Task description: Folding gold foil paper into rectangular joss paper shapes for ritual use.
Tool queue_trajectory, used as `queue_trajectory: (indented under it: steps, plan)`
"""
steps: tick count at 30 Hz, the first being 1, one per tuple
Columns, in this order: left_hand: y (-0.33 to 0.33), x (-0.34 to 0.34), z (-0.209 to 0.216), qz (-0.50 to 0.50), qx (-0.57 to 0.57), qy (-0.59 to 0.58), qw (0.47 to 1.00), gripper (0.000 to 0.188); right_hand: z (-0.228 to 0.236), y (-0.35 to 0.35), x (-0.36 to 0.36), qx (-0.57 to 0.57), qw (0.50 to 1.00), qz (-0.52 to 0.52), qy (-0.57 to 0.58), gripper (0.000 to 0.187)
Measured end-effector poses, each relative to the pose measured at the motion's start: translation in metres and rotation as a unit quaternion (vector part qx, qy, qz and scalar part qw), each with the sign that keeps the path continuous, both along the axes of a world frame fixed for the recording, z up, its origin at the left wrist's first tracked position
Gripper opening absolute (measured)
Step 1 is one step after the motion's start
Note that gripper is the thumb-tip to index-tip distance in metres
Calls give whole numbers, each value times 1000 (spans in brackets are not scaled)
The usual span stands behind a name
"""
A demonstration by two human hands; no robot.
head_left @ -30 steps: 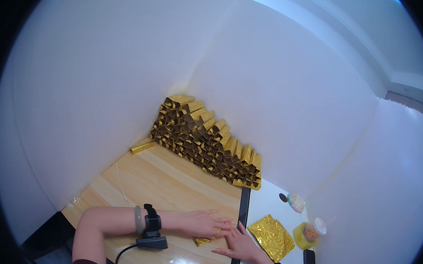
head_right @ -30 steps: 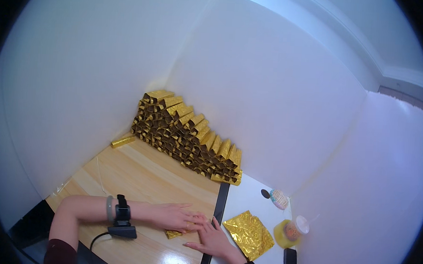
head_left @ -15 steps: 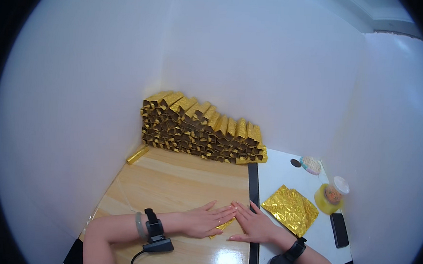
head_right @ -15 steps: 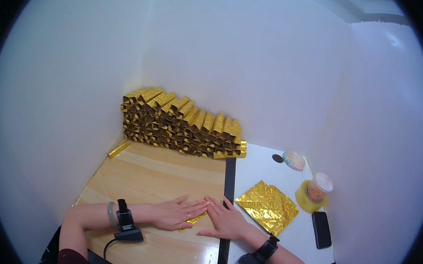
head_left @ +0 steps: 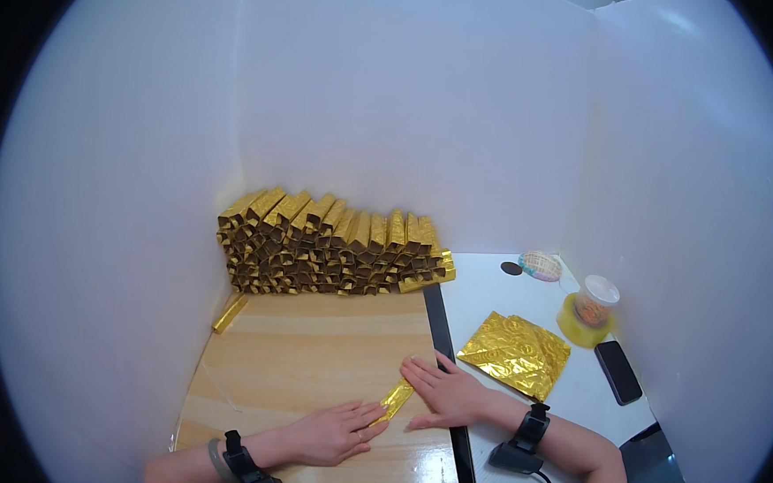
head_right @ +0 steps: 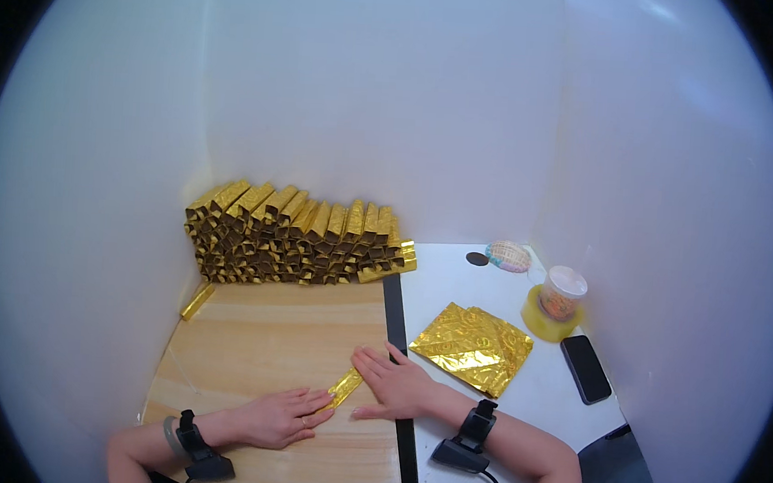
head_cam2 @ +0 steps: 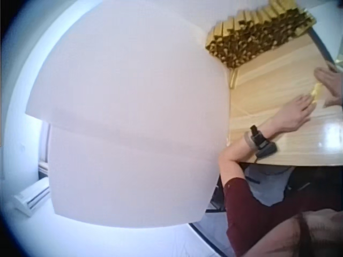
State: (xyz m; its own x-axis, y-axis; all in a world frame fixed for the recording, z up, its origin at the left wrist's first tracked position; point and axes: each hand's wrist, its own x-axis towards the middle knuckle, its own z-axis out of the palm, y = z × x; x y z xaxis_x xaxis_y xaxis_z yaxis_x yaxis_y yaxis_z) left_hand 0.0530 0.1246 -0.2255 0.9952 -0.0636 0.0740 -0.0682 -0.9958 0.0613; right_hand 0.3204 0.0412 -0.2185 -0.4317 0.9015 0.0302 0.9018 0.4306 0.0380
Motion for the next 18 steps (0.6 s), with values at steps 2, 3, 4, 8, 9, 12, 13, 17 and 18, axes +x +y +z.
queue_trajectory:
  steps: [2, 3, 4, 8, 9, 12, 13, 17, 18]
  plan:
    - [2, 2, -1, -10, -8, -16, 1000, 51, -1, -2, -11, -9, 1000, -9, -22, 102]
    - [2, 0, -1, -13, -17, -32, 999, 51, -6, -6, -23, -25, 999, 32, 27, 103]
    - [1, 0, 0, -12, -17, -27, 999, 51, -8, -9, -32, -41, 994, 74, 75, 103]
    - [2, 1, -3, -5, -7, -29, 1000, 50, -1, 2, 6, -76, 995, 37, 48, 98]
    - [1, 2, -6, -14, -5, -38, 999, 49, -1, 3, 13, -78, 995, 38, 50, 98]
    - [2, 1, -6, -14, -7, -57, 998, 47, 1, 2, 12, -65, 995, 25, 76, 100]
    - [1, 1, -5, -11, -9, -56, 998, 47, 3, -2, 5, -51, 998, 4, 28, 101]
    - [-1, 0, 2, -12, -1, -81, 997, 45, 2, -15, -33, -46, 997, 58, 1, 102]
    - [-1, -2, 1, -16, 9, -90, 996, 45, 5, -14, -33, -45, 997, 61, 2, 102]
